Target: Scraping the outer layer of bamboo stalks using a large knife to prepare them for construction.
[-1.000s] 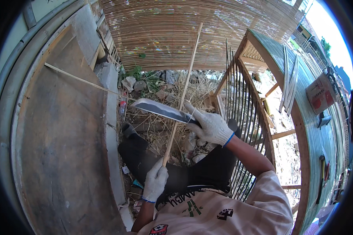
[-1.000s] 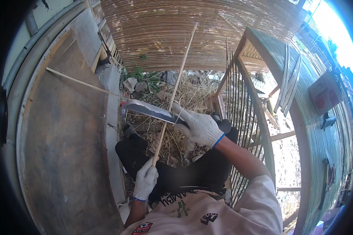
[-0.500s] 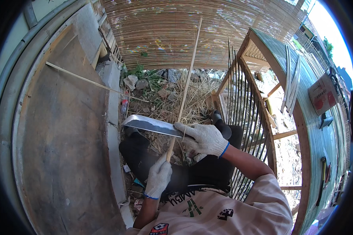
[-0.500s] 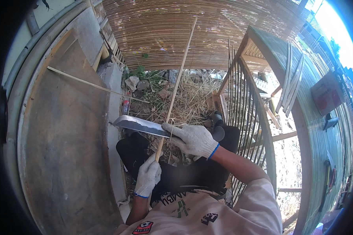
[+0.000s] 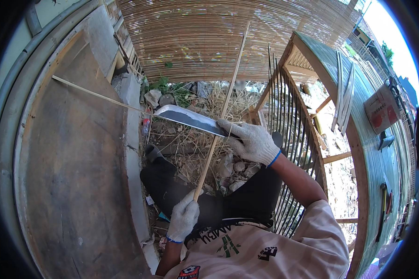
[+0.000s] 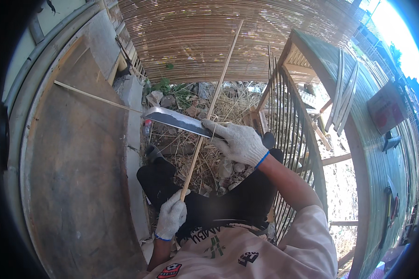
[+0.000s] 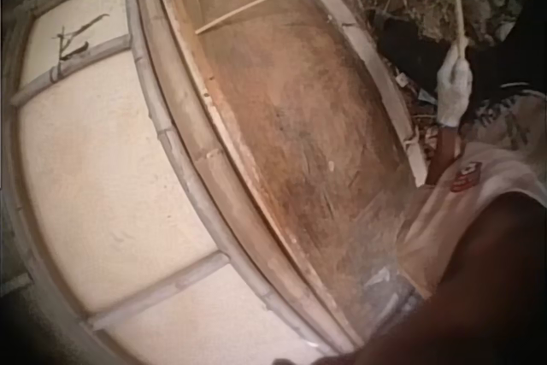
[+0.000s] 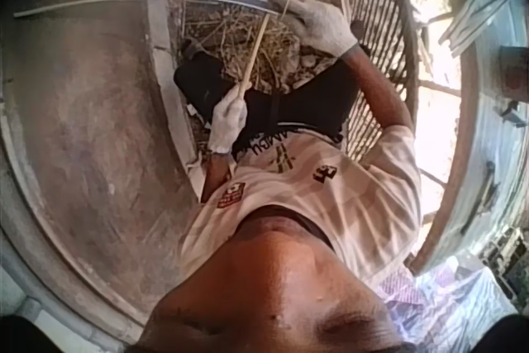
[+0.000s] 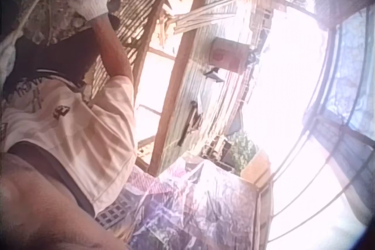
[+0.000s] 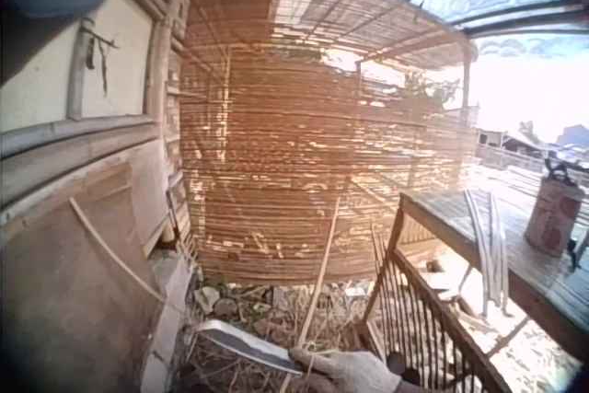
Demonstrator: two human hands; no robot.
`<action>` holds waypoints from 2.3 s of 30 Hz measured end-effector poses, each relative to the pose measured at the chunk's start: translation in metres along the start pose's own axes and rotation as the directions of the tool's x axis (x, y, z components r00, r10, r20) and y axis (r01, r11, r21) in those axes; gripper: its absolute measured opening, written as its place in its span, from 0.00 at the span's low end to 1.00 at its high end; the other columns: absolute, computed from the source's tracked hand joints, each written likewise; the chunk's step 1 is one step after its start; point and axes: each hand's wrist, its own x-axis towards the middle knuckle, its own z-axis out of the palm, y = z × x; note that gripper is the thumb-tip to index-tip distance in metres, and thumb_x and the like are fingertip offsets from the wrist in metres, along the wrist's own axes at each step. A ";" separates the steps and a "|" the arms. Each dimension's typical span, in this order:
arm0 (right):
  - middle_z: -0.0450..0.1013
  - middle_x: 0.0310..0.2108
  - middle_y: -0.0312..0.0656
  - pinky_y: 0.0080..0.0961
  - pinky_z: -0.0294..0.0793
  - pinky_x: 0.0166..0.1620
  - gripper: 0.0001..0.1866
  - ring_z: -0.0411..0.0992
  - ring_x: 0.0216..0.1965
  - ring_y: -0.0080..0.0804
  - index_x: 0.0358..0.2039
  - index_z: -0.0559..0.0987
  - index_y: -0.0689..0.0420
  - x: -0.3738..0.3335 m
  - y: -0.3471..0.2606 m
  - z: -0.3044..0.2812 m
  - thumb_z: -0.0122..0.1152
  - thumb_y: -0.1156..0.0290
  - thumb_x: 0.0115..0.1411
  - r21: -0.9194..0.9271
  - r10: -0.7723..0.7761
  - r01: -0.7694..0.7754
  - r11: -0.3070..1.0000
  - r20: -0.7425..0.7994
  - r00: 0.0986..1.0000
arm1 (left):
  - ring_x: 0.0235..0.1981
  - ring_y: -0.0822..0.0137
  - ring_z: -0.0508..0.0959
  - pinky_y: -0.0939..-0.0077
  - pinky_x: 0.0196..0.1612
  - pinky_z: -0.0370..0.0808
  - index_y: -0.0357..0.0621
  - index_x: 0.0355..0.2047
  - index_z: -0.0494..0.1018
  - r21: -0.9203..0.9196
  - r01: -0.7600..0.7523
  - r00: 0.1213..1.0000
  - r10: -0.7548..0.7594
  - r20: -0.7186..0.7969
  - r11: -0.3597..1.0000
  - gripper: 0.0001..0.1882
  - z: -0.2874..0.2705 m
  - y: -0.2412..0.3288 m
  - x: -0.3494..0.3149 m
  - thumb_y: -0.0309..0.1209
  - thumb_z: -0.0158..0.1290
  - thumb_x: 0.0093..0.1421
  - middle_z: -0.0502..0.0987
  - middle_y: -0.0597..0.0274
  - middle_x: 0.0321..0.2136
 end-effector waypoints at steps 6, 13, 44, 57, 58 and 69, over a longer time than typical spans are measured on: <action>0.82 0.45 0.50 0.42 0.80 0.50 0.29 0.82 0.45 0.52 0.69 0.74 0.46 0.011 0.029 -0.002 0.63 0.66 0.68 0.168 0.107 -0.070 0.983 -0.224 0.969 | 0.19 0.85 0.62 0.86 0.22 0.61 0.37 0.67 0.71 0.054 0.021 0.998 -0.024 0.060 0.998 0.23 -0.013 0.000 -0.014 0.29 0.45 0.75 0.63 0.78 0.21; 0.81 0.55 0.46 0.44 0.82 0.51 0.27 0.81 0.51 0.51 0.68 0.73 0.43 0.011 0.047 -0.015 0.62 0.58 0.70 0.100 0.103 -0.080 0.992 -0.253 0.962 | 0.17 0.85 0.60 0.87 0.20 0.58 0.34 0.66 0.69 -0.054 0.086 0.983 -0.076 0.165 0.995 0.23 -0.030 -0.009 -0.024 0.30 0.45 0.75 0.62 0.78 0.19; 0.83 0.38 0.54 0.49 0.80 0.47 0.28 0.82 0.42 0.55 0.70 0.73 0.40 0.048 0.064 -0.026 0.61 0.54 0.71 -0.005 0.170 -0.174 0.985 -0.177 0.969 | 0.16 0.84 0.57 0.85 0.19 0.56 0.31 0.67 0.69 -0.180 0.236 0.965 -0.209 0.157 0.955 0.25 -0.090 -0.036 -0.082 0.32 0.47 0.74 0.60 0.78 0.18; 0.79 0.26 0.47 0.39 0.76 0.39 0.26 0.76 0.27 0.34 0.70 0.75 0.43 0.056 0.125 -0.052 0.60 0.54 0.73 0.012 0.292 -0.311 0.950 -0.382 0.877 | 0.17 0.83 0.58 0.85 0.21 0.57 0.32 0.65 0.71 -0.137 0.365 0.925 -0.342 0.165 0.921 0.25 -0.120 -0.048 -0.112 0.34 0.50 0.73 0.60 0.78 0.19; 0.81 0.29 0.48 0.40 0.77 0.41 0.26 0.80 0.30 0.36 0.70 0.75 0.42 0.060 0.114 -0.060 0.58 0.52 0.74 -0.008 0.371 -0.399 0.917 -0.356 0.858 | 0.17 0.83 0.59 0.85 0.21 0.57 0.32 0.64 0.72 -0.115 0.388 0.917 -0.371 0.148 0.914 0.24 -0.125 -0.051 -0.118 0.34 0.50 0.72 0.60 0.78 0.19; 0.82 0.36 0.56 0.47 0.79 0.44 0.38 0.82 0.38 0.54 0.77 0.60 0.46 0.022 0.070 0.000 0.59 0.52 0.71 0.116 0.215 -0.191 0.975 -0.265 0.940 | 0.14 0.82 0.60 0.83 0.17 0.58 0.34 0.65 0.70 -0.252 0.250 0.968 -0.237 0.080 0.935 0.25 -0.076 -0.038 -0.051 0.33 0.45 0.72 0.60 0.77 0.17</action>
